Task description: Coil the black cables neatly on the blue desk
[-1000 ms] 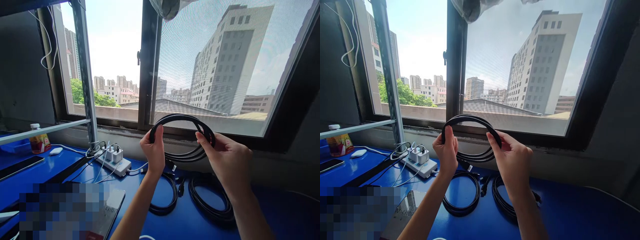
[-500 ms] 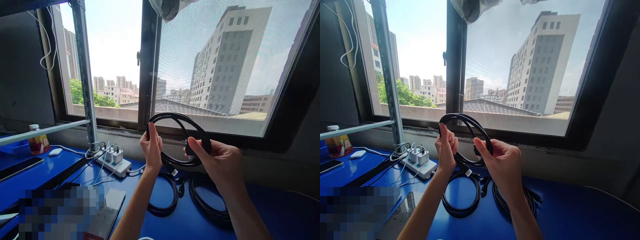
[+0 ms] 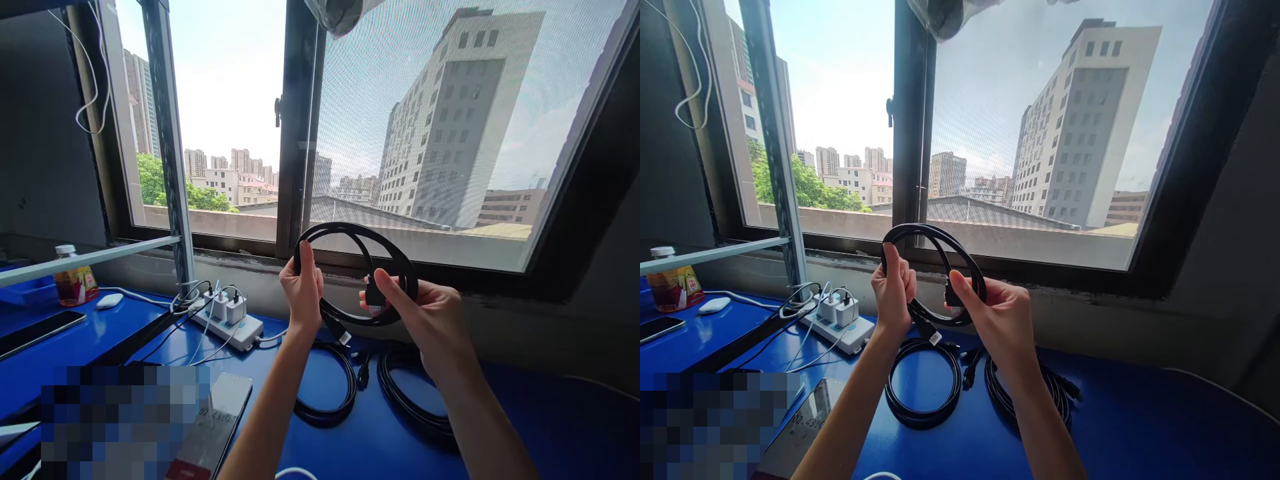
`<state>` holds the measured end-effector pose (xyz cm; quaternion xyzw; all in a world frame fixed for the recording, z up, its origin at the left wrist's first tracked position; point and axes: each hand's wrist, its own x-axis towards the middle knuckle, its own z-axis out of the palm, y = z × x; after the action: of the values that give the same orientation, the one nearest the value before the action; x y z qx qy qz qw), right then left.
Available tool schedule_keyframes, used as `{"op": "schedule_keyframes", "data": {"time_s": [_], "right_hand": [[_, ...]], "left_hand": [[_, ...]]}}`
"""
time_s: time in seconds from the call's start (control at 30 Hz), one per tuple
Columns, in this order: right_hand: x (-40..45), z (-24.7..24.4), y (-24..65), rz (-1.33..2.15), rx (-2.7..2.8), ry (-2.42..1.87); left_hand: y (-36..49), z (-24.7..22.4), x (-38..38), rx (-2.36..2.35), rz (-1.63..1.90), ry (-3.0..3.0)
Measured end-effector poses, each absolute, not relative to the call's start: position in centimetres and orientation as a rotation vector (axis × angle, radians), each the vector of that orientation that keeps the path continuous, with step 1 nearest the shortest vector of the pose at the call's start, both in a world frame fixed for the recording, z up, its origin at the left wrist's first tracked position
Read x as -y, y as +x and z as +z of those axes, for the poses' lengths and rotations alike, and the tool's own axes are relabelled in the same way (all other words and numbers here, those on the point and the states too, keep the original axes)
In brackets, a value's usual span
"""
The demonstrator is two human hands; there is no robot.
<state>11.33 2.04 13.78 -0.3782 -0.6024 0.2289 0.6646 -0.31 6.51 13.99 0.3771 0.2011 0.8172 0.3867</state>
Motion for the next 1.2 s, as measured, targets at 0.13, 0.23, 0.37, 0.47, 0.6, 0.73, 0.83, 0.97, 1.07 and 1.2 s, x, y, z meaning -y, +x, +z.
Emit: {"op": "schedule_keyframes", "data": {"time_s": [0.13,0.23,0.37,0.47,0.6,0.73,0.83,0.97,1.07,1.2], "right_hand": [[-2.0,14.2,11.1,0.548,1.331,-0.833],[-1.7,14.3,11.0,0.644,1.287,-0.780],[-1.4,14.2,11.2,0.660,1.309,-0.699],[-1.3,14.1,11.5,0.517,1.304,-0.717],[-0.9,14.1,11.5,0.128,1.334,-0.846],[-0.6,14.0,11.0,-0.209,1.329,-0.858],[-0.6,13.8,10.9,-0.244,1.316,-0.886],[-0.9,13.6,11.7,-0.266,1.360,-1.010],[-1.1,13.6,12.5,-0.279,1.478,-1.105],[-1.4,13.6,12.5,-0.391,1.588,-1.143]], "left_hand": [[-0.1,13.9,-6.4,-0.502,2.195,0.911],[0.3,13.8,-6.3,-0.485,2.128,0.961],[1.2,13.6,-6.2,-0.450,2.001,0.968],[1.8,13.4,-6.1,-0.426,1.933,0.934],[1.8,13.6,-5.8,-0.456,1.936,0.807],[1.2,14.1,-5.5,-0.559,1.853,0.781],[0.7,14.3,-5.6,-0.608,1.806,0.795],[0.0,14.0,-6.4,-0.700,1.859,0.945],[-0.7,13.9,-7.1,-0.759,1.951,1.075],[-1.4,13.9,-7.5,-0.831,1.951,1.252]]}}
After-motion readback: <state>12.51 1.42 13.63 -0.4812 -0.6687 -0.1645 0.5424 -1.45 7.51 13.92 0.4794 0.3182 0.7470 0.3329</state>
